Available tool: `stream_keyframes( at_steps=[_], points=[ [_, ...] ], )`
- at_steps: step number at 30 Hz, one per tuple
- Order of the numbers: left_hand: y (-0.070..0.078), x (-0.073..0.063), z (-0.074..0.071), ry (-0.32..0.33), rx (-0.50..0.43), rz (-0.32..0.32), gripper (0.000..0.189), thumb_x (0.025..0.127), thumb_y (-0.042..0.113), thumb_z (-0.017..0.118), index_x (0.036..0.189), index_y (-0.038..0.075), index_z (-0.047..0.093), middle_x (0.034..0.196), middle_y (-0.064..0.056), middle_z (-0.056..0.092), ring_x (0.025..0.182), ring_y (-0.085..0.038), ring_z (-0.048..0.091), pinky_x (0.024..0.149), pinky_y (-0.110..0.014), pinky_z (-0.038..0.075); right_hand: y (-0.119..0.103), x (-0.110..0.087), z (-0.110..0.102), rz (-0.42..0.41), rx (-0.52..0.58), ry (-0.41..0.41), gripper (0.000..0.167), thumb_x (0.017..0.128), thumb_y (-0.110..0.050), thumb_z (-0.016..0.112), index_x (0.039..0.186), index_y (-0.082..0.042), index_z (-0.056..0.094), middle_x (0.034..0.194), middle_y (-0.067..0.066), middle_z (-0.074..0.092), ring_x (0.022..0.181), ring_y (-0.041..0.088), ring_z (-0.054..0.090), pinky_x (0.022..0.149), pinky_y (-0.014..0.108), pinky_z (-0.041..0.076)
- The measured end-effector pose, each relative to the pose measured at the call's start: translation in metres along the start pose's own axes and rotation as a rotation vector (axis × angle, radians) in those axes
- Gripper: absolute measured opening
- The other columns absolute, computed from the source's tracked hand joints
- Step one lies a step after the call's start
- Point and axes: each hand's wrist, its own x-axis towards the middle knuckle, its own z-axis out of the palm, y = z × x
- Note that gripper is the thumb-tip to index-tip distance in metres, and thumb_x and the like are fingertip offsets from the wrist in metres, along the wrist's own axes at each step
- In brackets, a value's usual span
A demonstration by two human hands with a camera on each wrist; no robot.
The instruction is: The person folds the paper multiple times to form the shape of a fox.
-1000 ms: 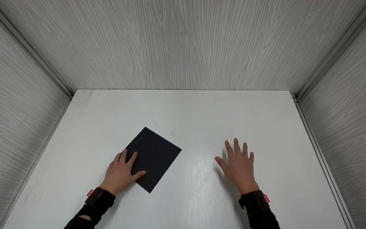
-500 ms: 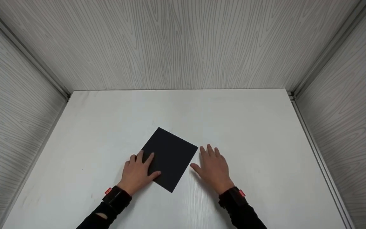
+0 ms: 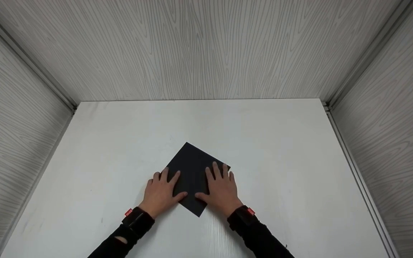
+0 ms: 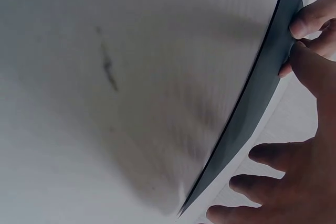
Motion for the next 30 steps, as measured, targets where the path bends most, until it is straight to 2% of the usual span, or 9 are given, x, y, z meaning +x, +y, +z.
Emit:
stream_keyframes(
  at_steps=[4,10,15,18,21,25,27,30],
  points=[
    [0.0,0.001,0.003,0.012,-0.002,0.004,0.082,0.091,0.073,0.06,0.153,0.018,0.054,0.149,-0.025,0.05,0.128,-0.045,0.05,0.095,-0.051,0.049,0.002,0.001,0.002,0.0,0.007,-0.009,0.096,0.088,-0.065,0.071,0.153,0.001,0.046,0.161,0.028,0.035,0.145,0.056,0.032,0.111,0.064,0.037],
    [-0.001,-0.001,0.006,0.042,-0.03,0.013,0.085,0.09,0.071,0.063,0.153,0.015,0.052,0.151,-0.024,0.047,0.129,-0.044,0.049,0.096,-0.051,0.049,0.003,-0.002,0.006,0.051,-0.054,-0.034,0.101,0.087,-0.069,0.07,0.148,0.009,0.049,0.157,0.031,0.039,0.143,0.056,0.035,0.112,0.06,0.039],
    [-0.001,-0.002,0.006,0.029,-0.07,0.015,0.087,0.09,0.07,0.064,0.154,0.013,0.051,0.154,-0.024,0.045,0.139,-0.044,0.044,0.101,-0.055,0.046,0.001,-0.005,0.009,0.077,-0.048,0.018,0.104,0.08,-0.072,0.074,0.134,0.015,0.055,0.154,0.033,0.041,0.146,0.055,0.031,0.111,0.062,0.039],
    [0.0,-0.002,0.006,0.016,-0.07,0.018,0.087,0.09,0.071,0.064,0.154,0.013,0.051,0.154,-0.023,0.045,0.141,-0.043,0.042,0.103,-0.056,0.045,0.001,-0.006,0.009,0.07,-0.035,0.039,0.105,0.077,-0.073,0.076,0.126,0.017,0.056,0.153,0.035,0.041,0.145,0.057,0.032,0.107,0.062,0.043],
    [0.0,-0.002,0.005,0.003,-0.07,0.021,0.087,0.09,0.071,0.063,0.154,0.013,0.051,0.155,-0.023,0.044,0.142,-0.043,0.042,0.104,-0.056,0.044,0.003,-0.007,0.01,0.06,-0.026,0.03,0.109,0.078,-0.073,0.075,0.137,0.015,0.052,0.153,0.035,0.041,0.143,0.058,0.033,0.105,0.063,0.044],
    [-0.001,-0.002,0.005,-0.008,-0.092,0.023,0.089,0.089,0.073,0.063,0.154,0.013,0.051,0.156,-0.024,0.043,0.143,-0.044,0.04,0.106,-0.057,0.043,0.01,-0.008,0.011,0.038,-0.016,-0.019,0.108,0.081,-0.074,0.072,0.155,0.0,0.044,0.159,0.03,0.036,0.147,0.055,0.029,0.11,0.065,0.039],
    [-0.001,-0.003,0.005,-0.014,-0.109,0.027,0.091,0.088,0.074,0.063,0.154,0.013,0.051,0.156,-0.024,0.043,0.144,-0.044,0.039,0.106,-0.058,0.042,0.015,-0.008,0.01,0.03,-0.005,-0.04,0.104,0.082,-0.074,0.071,0.157,-0.007,0.044,0.162,0.027,0.034,0.149,0.053,0.026,0.112,0.065,0.035],
    [-0.001,-0.003,0.005,-0.029,-0.135,0.035,0.094,0.087,0.076,0.063,0.155,0.014,0.049,0.158,-0.023,0.041,0.146,-0.044,0.037,0.108,-0.061,0.04,0.022,-0.008,0.008,0.027,0.008,-0.063,0.099,0.083,-0.073,0.07,0.157,-0.011,0.046,0.164,0.024,0.032,0.151,0.053,0.023,0.113,0.065,0.033]
  ],
)
